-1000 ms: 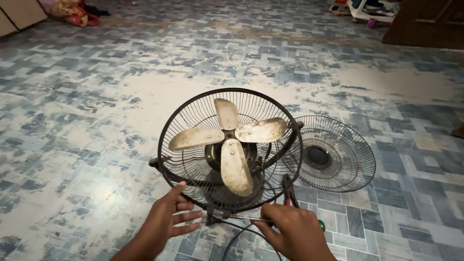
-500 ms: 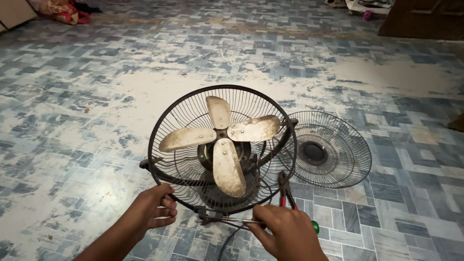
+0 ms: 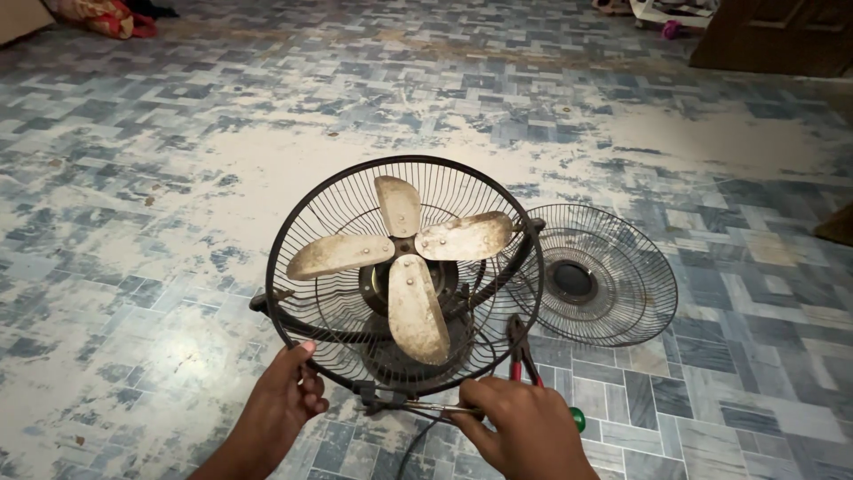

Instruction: The person sits on the floor and uses a screwdriver and pliers to adjust and tighten components on an electric fan. They manipulate the fan's power cord and work on the rear grille area, occasionally repositioning the fan and tools.

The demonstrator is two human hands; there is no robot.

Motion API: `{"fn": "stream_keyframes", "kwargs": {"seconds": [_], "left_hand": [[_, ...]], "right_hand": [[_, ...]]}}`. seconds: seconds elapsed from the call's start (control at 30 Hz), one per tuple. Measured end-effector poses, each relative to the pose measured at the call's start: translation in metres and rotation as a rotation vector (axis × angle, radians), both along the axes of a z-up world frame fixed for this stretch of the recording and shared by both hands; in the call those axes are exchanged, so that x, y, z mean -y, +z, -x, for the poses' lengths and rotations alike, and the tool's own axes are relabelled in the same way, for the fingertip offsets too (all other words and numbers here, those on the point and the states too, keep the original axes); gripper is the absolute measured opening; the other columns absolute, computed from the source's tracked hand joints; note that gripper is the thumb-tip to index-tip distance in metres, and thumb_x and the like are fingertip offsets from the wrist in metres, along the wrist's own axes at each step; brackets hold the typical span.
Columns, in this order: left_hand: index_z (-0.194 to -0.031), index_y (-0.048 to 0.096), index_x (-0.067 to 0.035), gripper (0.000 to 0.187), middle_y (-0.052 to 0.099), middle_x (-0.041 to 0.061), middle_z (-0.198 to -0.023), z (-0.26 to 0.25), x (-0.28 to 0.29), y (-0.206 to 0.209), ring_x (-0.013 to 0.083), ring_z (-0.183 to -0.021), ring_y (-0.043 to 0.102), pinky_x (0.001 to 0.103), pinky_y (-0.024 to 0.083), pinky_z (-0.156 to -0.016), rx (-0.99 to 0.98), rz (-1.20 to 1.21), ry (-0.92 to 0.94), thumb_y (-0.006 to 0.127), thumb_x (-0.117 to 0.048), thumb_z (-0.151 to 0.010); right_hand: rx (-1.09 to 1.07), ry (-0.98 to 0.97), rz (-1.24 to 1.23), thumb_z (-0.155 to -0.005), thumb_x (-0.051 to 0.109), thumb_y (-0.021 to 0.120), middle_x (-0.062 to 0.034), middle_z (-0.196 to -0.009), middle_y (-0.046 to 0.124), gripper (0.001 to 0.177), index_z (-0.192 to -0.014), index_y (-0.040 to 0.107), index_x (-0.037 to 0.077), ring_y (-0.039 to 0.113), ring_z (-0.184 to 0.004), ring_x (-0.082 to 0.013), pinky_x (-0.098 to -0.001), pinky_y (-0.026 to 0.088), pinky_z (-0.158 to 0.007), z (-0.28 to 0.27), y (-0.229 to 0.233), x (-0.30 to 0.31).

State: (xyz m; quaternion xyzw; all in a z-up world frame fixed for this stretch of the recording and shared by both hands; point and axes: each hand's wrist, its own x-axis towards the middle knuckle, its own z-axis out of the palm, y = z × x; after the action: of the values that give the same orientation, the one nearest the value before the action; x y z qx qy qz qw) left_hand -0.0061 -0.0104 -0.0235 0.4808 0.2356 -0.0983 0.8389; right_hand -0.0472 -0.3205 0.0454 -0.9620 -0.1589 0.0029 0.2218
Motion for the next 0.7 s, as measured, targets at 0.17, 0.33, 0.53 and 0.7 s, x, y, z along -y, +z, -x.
{"fn": "stream_keyframes", "kwargs": {"seconds": [0.17, 0.33, 0.53, 0.7], "left_hand": [[-0.085, 0.050, -0.011, 0.029, 0.042, 0.000, -0.070, -0.003, 0.006, -0.018, 0.0151, -0.067, 0.047, 0.040, 0.048, -0.074, 0.116, 0.127, 0.069, 0.064, -0.035, -0.092], [-0.088, 0.051, -0.011, 0.018, 0.041, 0.000, -0.071, -0.003, 0.005, -0.015, 0.0162, -0.076, 0.056, 0.044, 0.052, -0.084, 0.094, -0.061, 0.053, 0.063, -0.023, -0.090], [-0.091, 0.054, -0.008, 0.011, 0.059, 0.003, -0.083, -0.004, 0.009, -0.009, 0.0184, -0.085, 0.062, 0.046, 0.053, -0.091, 0.084, -0.137, 0.047, 0.059, -0.018, -0.092], [-0.093, 0.057, -0.007, 0.014, 0.063, 0.007, -0.087, -0.005, 0.010, -0.011, 0.0210, -0.085, 0.067, 0.047, 0.055, -0.095, 0.084, -0.137, 0.037, 0.061, -0.020, -0.095]], "right_hand": [[-0.111, -0.042, 0.002, -0.081, 0.051, 0.076, -0.0008, -0.079, 0.075, 0.039, -0.092, 0.068, 0.016, 0.074, -0.067, -0.0249, -0.0432, 0.056, -0.059, -0.002, 0.003, 0.000], [-0.144, -0.065, -0.018, -0.081, 0.051, 0.081, 0.0000, -0.083, 0.078, 0.060, -0.125, 0.057, 0.019, 0.077, -0.069, -0.0260, -0.0420, 0.059, -0.063, -0.006, -0.002, 0.000], [-0.051, -0.051, -0.055, -0.075, 0.033, 0.084, -0.0040, -0.094, 0.081, 0.060, -0.132, 0.065, 0.027, 0.079, -0.076, -0.0271, -0.0424, 0.061, -0.065, -0.006, -0.007, 0.001], [-0.036, -0.109, -0.054, -0.071, 0.031, 0.087, -0.0083, -0.097, 0.079, 0.059, -0.127, 0.071, 0.024, 0.077, -0.079, -0.0296, -0.0425, 0.059, -0.069, -0.003, -0.002, -0.002]]}}
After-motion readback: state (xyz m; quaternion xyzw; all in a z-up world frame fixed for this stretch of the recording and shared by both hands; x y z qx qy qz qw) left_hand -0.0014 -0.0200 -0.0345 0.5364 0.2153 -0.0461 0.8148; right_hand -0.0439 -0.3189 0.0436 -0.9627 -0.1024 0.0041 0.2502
